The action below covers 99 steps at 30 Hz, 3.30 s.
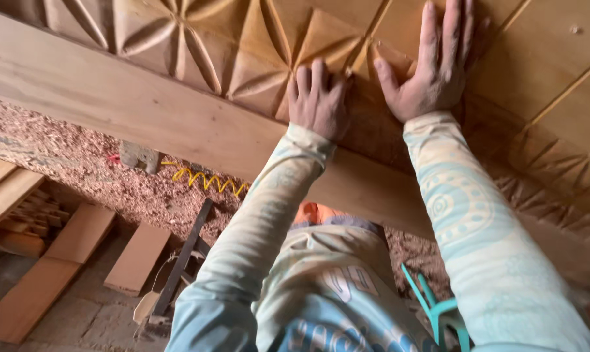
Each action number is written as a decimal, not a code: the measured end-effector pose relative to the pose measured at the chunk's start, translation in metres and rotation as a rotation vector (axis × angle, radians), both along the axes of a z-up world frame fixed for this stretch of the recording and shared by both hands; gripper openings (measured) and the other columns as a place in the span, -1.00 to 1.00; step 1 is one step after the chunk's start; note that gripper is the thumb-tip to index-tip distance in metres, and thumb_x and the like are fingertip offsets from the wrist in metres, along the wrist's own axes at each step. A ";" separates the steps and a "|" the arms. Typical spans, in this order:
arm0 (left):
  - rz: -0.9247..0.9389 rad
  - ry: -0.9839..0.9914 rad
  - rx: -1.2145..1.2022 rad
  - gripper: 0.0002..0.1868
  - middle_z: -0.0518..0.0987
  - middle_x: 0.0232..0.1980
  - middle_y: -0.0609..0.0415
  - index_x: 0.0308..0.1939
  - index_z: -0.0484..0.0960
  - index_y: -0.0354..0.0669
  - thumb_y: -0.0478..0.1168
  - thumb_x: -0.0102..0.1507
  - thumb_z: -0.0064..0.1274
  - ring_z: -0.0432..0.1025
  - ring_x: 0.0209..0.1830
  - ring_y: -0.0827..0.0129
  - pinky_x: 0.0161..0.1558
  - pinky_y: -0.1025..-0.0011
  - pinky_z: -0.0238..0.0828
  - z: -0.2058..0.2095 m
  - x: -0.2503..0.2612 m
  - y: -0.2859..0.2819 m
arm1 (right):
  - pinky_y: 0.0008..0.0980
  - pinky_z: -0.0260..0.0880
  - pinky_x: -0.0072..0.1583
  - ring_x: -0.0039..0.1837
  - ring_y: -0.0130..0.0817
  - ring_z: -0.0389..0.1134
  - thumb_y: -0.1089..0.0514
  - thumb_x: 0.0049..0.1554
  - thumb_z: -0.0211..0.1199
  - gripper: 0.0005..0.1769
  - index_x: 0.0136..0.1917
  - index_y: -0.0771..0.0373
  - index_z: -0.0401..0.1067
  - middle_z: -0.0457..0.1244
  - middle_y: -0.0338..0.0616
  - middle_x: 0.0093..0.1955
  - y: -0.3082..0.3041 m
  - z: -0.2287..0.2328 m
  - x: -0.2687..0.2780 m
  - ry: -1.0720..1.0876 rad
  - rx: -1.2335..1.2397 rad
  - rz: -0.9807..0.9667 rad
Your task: The person carves a geometric star pattern into a large wooden panel using a small hand tool. They repeatedly scrape and shape the wood to create raised diamond and star motifs, working methodically across the surface.
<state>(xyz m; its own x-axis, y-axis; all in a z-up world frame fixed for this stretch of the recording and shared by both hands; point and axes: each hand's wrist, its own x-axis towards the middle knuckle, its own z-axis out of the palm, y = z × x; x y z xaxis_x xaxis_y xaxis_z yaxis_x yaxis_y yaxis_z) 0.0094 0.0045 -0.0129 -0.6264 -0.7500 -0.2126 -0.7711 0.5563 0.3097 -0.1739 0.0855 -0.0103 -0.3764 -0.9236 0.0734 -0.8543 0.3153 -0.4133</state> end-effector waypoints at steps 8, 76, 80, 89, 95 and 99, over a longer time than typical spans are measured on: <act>-0.009 0.140 -0.156 -0.63 0.35 0.27 -0.23 0.06 0.62 -0.05 -0.15 0.18 0.00 0.28 0.19 -0.11 0.10 0.04 0.25 0.003 0.006 -0.003 | 0.31 -0.28 0.68 0.72 0.26 -0.13 -0.41 0.38 0.17 -0.04 0.70 0.28 0.02 -0.13 0.22 0.71 0.003 -0.001 -0.001 -0.015 0.064 -0.006; 0.822 -0.123 -0.308 -0.29 -0.05 0.68 -0.25 0.58 0.12 -0.07 0.11 0.43 -0.10 -0.19 0.73 -0.11 0.66 -0.17 -0.37 0.041 0.115 -0.018 | -0.22 0.17 0.28 0.21 -0.32 0.27 0.11 -0.04 0.23 -0.79 -0.08 -0.04 0.46 0.28 -0.29 0.01 -0.156 0.041 -0.011 0.091 0.123 1.559; 0.825 -0.134 -0.271 -0.26 -0.06 0.69 -0.26 0.60 0.09 -0.07 0.10 0.41 -0.08 -0.20 0.74 -0.13 0.66 -0.18 -0.38 0.039 0.115 -0.014 | -0.15 0.15 0.29 0.21 -0.26 0.25 0.07 0.03 0.27 -0.83 -0.06 -0.01 0.46 0.26 -0.34 0.01 -0.165 0.048 -0.045 -0.097 0.141 1.400; 0.826 -0.126 -0.277 -0.26 -0.06 0.69 -0.24 0.60 0.10 -0.04 0.08 0.42 -0.05 -0.19 0.74 -0.11 0.67 -0.15 -0.37 0.039 0.114 -0.012 | -0.18 0.15 0.26 0.18 -0.25 0.26 0.11 0.07 0.34 -0.88 -0.09 0.08 0.49 0.30 -0.30 -0.02 -0.160 0.043 -0.054 -0.132 0.043 1.334; 0.835 -0.121 -0.267 -0.26 -0.06 0.70 -0.26 0.60 0.10 -0.06 0.06 0.41 -0.04 -0.20 0.74 -0.13 0.67 -0.16 -0.38 0.044 0.113 -0.016 | -0.21 0.29 0.20 0.10 -0.24 0.28 0.21 0.15 0.42 -0.89 -0.05 0.10 0.52 0.30 -0.21 -0.09 -0.138 0.034 0.001 -0.360 -0.065 1.155; 0.828 -0.094 -0.287 -0.24 -0.05 0.68 -0.25 0.59 0.11 -0.08 0.06 0.38 0.00 -0.20 0.73 -0.12 0.65 -0.17 -0.40 0.043 0.114 -0.017 | -0.23 0.40 0.05 -0.05 -0.32 0.35 0.12 0.21 0.46 -0.79 -0.04 0.17 0.44 0.30 -0.26 -0.11 -0.148 0.031 0.029 -0.639 0.126 0.235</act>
